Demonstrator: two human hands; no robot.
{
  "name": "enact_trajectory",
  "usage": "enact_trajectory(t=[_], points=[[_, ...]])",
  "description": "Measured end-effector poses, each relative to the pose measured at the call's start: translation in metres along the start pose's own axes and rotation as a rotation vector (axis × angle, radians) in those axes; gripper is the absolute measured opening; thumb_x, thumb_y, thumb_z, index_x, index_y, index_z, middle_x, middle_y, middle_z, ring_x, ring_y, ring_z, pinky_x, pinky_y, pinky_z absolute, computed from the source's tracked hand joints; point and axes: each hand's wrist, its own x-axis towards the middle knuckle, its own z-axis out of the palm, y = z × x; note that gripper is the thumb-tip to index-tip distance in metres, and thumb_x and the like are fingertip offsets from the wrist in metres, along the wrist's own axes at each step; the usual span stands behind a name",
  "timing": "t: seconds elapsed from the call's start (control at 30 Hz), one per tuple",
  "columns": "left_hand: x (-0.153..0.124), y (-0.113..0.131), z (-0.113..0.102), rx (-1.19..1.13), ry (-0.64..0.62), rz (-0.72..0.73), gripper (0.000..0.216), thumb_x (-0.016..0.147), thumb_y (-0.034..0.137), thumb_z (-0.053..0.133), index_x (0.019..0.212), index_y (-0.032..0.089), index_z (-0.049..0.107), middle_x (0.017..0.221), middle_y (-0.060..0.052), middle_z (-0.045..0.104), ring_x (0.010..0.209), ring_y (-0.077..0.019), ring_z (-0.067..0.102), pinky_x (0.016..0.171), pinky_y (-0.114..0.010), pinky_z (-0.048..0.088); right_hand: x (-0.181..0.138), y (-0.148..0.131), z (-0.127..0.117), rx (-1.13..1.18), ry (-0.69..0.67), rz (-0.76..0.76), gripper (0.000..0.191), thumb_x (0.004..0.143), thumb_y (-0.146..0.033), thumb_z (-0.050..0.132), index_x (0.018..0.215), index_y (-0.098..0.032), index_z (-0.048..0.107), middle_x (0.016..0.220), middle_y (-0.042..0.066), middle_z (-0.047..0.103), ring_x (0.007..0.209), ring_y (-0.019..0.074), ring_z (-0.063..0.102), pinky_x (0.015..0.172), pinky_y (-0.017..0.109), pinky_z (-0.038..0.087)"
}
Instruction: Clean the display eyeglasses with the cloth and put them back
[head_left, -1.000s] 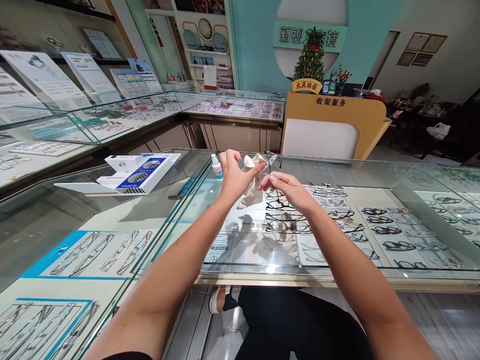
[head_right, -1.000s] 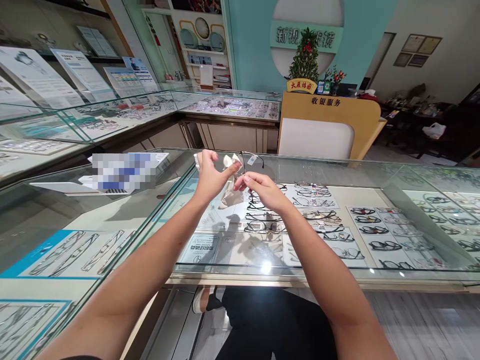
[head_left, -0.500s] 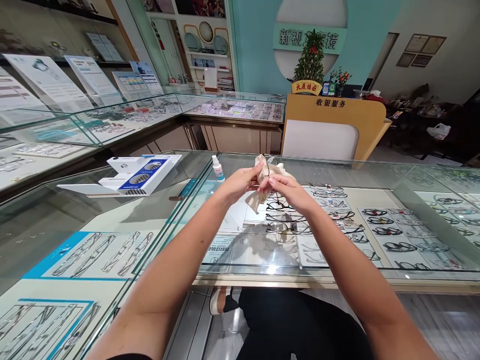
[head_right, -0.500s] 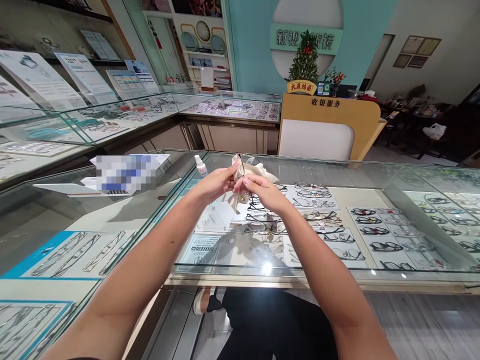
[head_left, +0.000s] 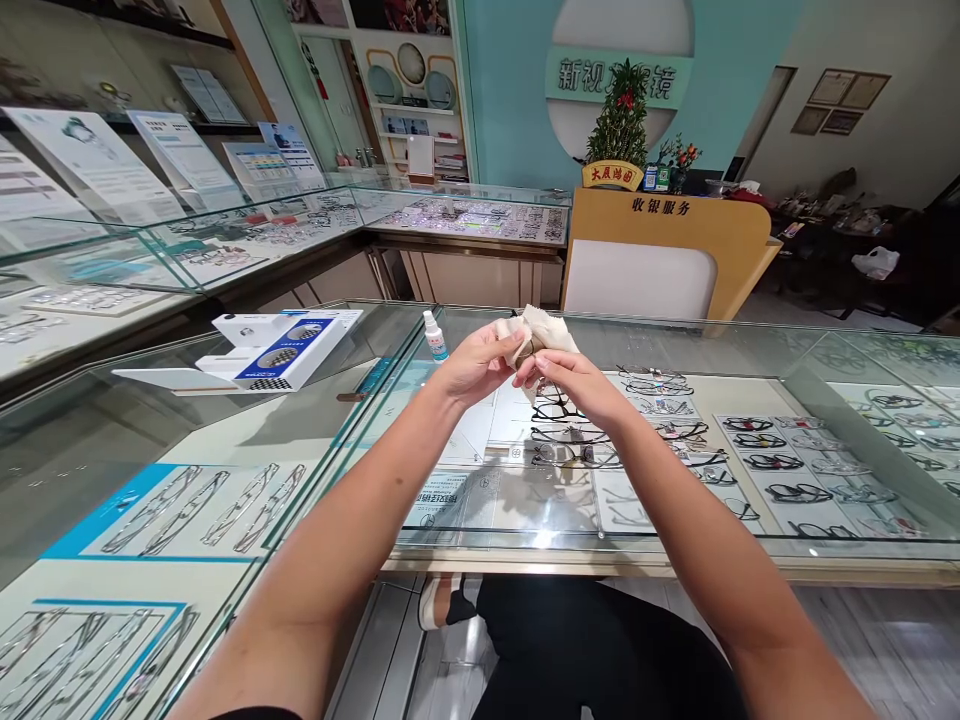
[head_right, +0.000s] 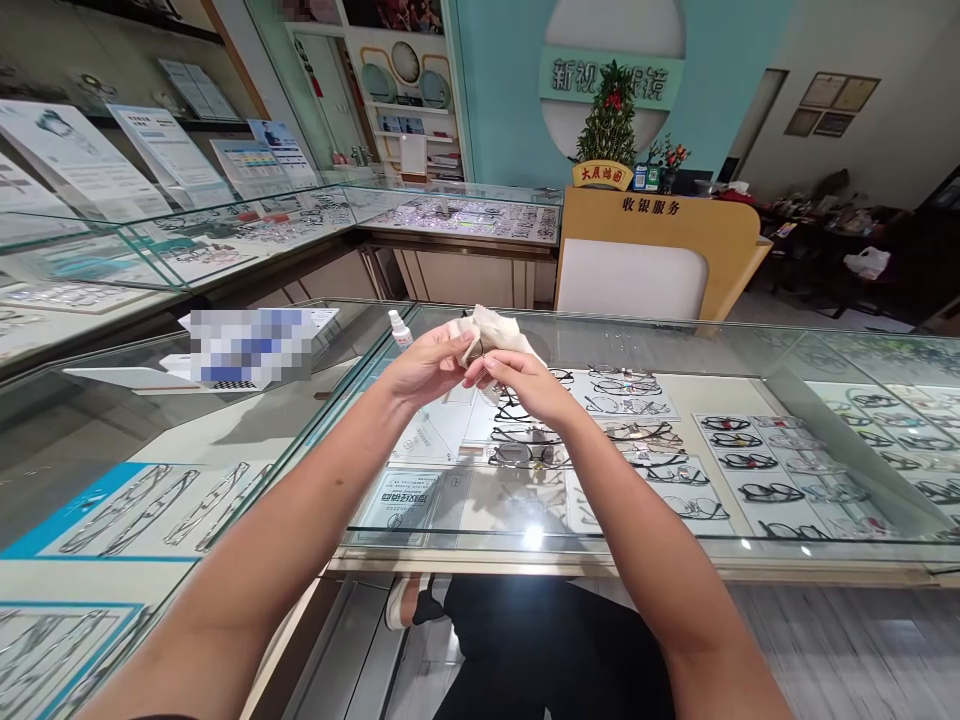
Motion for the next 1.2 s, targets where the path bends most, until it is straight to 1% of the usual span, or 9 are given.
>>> enact_trajectory(t=[0.13,0.27,0.4,0.47,0.6,0.8,0.93,1.03,1.2], points=[[-0.001,0.001,0.004,-0.040,-0.009,0.019,0.050,0.082,0.050,0.100,0.077,0.018,0.062,0.053,0.000,0.057,0.056,-0.0147,0.053,0.063,-0.030,0.049,0.002,0.003,-0.002,-0.008,-0.009,0.019,0.056,0.096,-0.077,0.074,0.098,-0.022,0.084,0.102,0.007,0.081,0.100,0.0224,0.065,0.091,0.035,0.047],[-0.001,-0.001,0.009,-0.084,0.017,0.003,0.051,0.077,0.043,0.105,0.072,0.016,0.062,0.052,0.002,0.054,0.055,-0.0117,0.050,0.060,-0.026,0.046,0.003,0.008,-0.003,0.016,-0.013,-0.011,0.055,0.097,-0.075,0.074,0.098,-0.022,0.085,0.100,0.007,0.080,0.099,0.0219,0.066,0.092,0.034,0.046],[-0.001,-0.006,0.011,-0.166,0.070,-0.006,0.048,0.072,0.038,0.108,0.077,0.016,0.066,0.053,0.004,0.053,0.056,-0.0105,0.050,0.063,-0.024,0.049,0.004,0.009,-0.002,0.013,-0.005,-0.028,0.056,0.096,-0.077,0.075,0.096,-0.022,0.084,0.098,0.007,0.078,0.099,0.0225,0.065,0.092,0.035,0.047],[-0.001,-0.007,0.012,-0.183,0.073,-0.010,0.047,0.072,0.037,0.109,0.078,0.015,0.067,0.054,0.005,0.053,0.057,-0.0101,0.050,0.063,-0.024,0.050,0.004,0.009,-0.003,0.006,-0.004,-0.033,0.057,0.095,-0.078,0.075,0.096,-0.021,0.084,0.098,0.007,0.078,0.099,0.0227,0.064,0.091,0.035,0.047],[0.000,-0.007,0.013,-0.161,0.063,-0.022,0.053,0.072,0.042,0.109,0.069,0.014,0.064,0.054,0.003,0.053,0.058,-0.0096,0.051,0.061,-0.023,0.049,0.004,0.008,-0.004,0.007,-0.001,-0.039,0.056,0.097,-0.077,0.074,0.095,-0.021,0.084,0.097,0.007,0.077,0.099,0.0221,0.064,0.091,0.034,0.047],[-0.001,-0.003,0.009,-0.055,0.063,0.009,0.056,0.073,0.049,0.107,0.065,0.014,0.064,0.055,-0.001,0.058,0.057,-0.0109,0.056,0.061,-0.025,0.048,0.003,0.003,-0.003,-0.012,0.003,-0.034,0.057,0.097,-0.077,0.074,0.093,-0.021,0.083,0.096,0.007,0.078,0.100,0.0229,0.064,0.094,0.035,0.048],[-0.003,0.001,0.001,0.070,0.086,0.103,0.049,0.074,0.046,0.106,0.085,0.014,0.072,0.063,-0.003,0.069,0.052,-0.0128,0.060,0.059,-0.028,0.049,0.001,-0.001,-0.002,-0.034,-0.002,-0.039,0.056,0.097,-0.076,0.073,0.094,-0.021,0.082,0.097,0.007,0.079,0.100,0.0227,0.064,0.094,0.036,0.048],[-0.004,0.003,-0.001,0.145,0.094,0.135,0.047,0.077,0.045,0.105,0.095,0.016,0.072,0.068,-0.002,0.072,0.054,-0.0152,0.064,0.061,-0.030,0.052,0.000,-0.004,-0.001,-0.060,-0.007,-0.032,0.057,0.097,-0.078,0.073,0.094,-0.021,0.081,0.099,0.007,0.079,0.099,0.0228,0.064,0.094,0.036,0.047],[-0.007,0.005,0.004,0.273,0.108,0.132,0.050,0.084,0.055,0.098,0.073,0.017,0.067,0.060,-0.004,0.068,0.059,-0.0162,0.064,0.066,-0.030,0.054,-0.001,-0.007,-0.002,-0.068,-0.015,-0.049,0.055,0.099,-0.076,0.072,0.093,-0.021,0.081,0.102,0.007,0.080,0.099,0.0228,0.066,0.095,0.037,0.047]])
